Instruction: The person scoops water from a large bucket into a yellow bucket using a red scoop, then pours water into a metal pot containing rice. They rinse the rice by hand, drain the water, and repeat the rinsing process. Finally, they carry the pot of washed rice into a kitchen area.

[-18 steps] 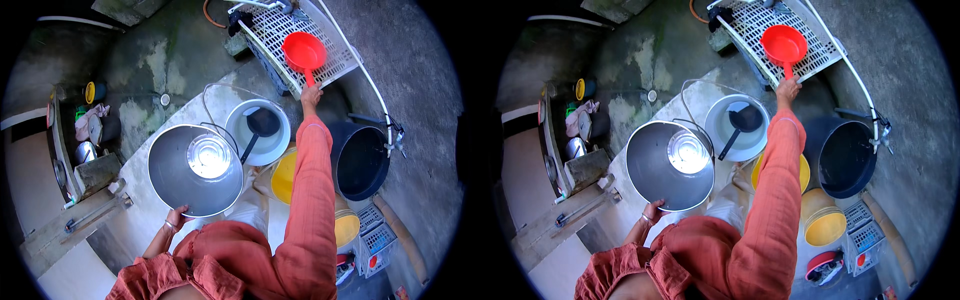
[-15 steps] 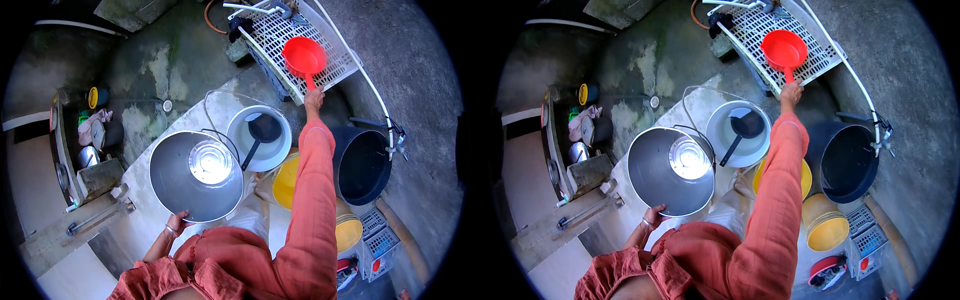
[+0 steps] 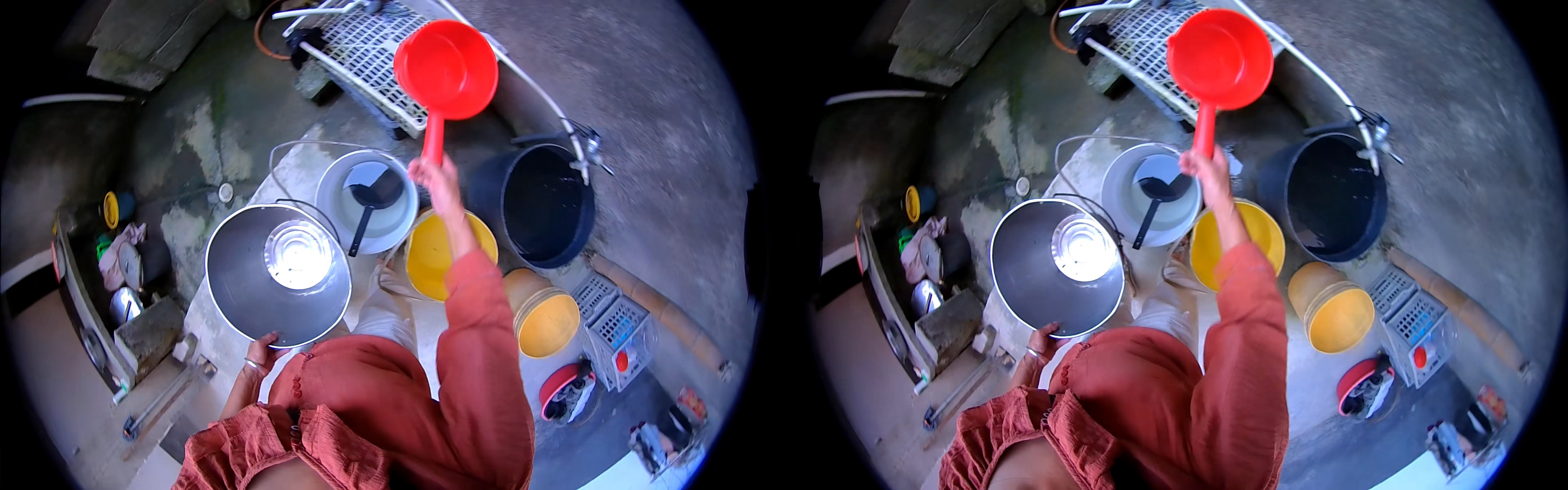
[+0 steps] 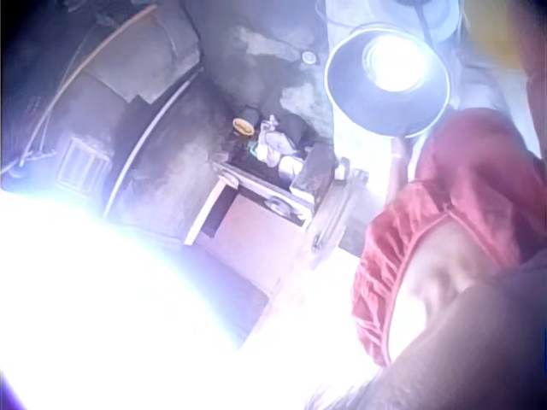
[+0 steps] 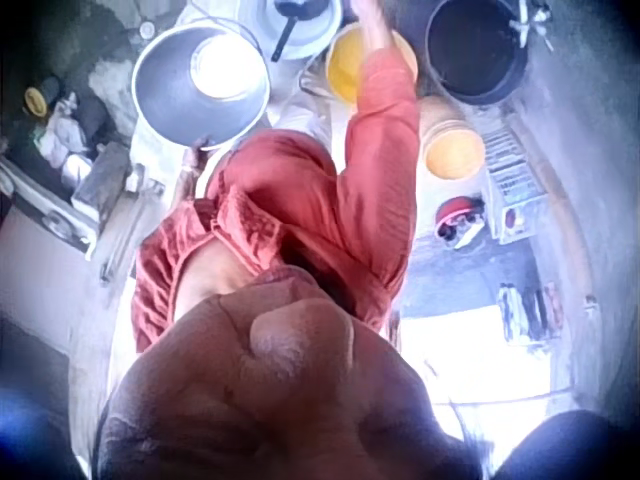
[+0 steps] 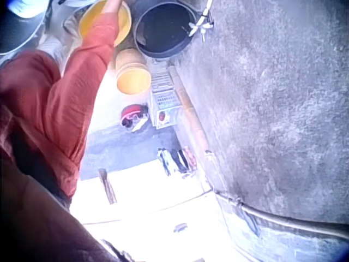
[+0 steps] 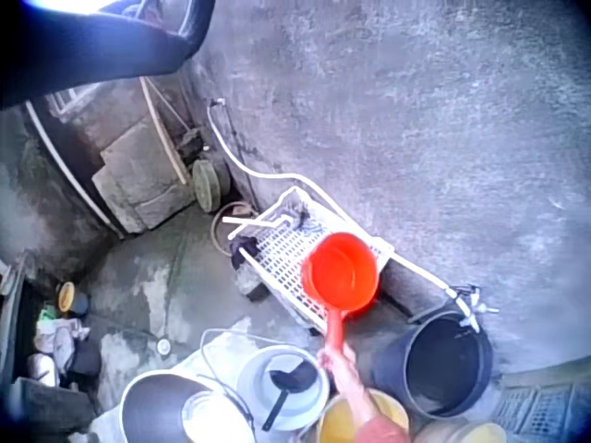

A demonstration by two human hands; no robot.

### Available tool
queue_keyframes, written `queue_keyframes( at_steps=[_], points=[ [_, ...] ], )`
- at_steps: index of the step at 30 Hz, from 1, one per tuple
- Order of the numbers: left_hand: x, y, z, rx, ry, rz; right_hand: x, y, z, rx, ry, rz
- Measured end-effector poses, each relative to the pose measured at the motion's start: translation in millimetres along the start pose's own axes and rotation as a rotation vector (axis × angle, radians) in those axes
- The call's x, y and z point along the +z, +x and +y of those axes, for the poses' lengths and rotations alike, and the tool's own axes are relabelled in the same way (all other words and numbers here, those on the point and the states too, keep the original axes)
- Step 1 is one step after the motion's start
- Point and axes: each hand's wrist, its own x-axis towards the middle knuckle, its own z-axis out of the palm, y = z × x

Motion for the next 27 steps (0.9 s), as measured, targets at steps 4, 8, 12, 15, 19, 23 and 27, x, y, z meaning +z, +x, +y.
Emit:
queue_keyframes(
  at_steps=[4,8,12,15,19,23,27],
  points=[
    [-7.7,3.0,5.5,0.029,0.037,-0.021,-32.5,-81.0,-12.4,0.007,-0.052,0.078],
    [-3.2,-8.9,25.2,0.033,0.13,-0.068,-82.7,-137.9,-14.0,-0.061,0.129,0.352],
    [-13.5,-15.8,26.0,0.061,0.152,-0.086,-130.6,-177.0,-5.8,-0.073,-0.049,0.931],
    [-16.6,5.3,20.9,0.067,0.156,-0.12,-205.2,-185.5,2.4,0.16,-0.551,1.267],
    [-17.7,16.9,21.6,0.065,0.16,-0.12,-257.2,-206.8,-6.4,0.455,-1.52,1.129],
    [-2.3,3.4,26.5,0.074,0.205,-0.049,-292.8,-173.9,7.3,0.471,-1.661,1.059],
    [-2.4,0.7,24.1,0.083,0.237,-0.018,-273.3,-126.1,8.9,0.603,-0.517,1.018]
  ],
)
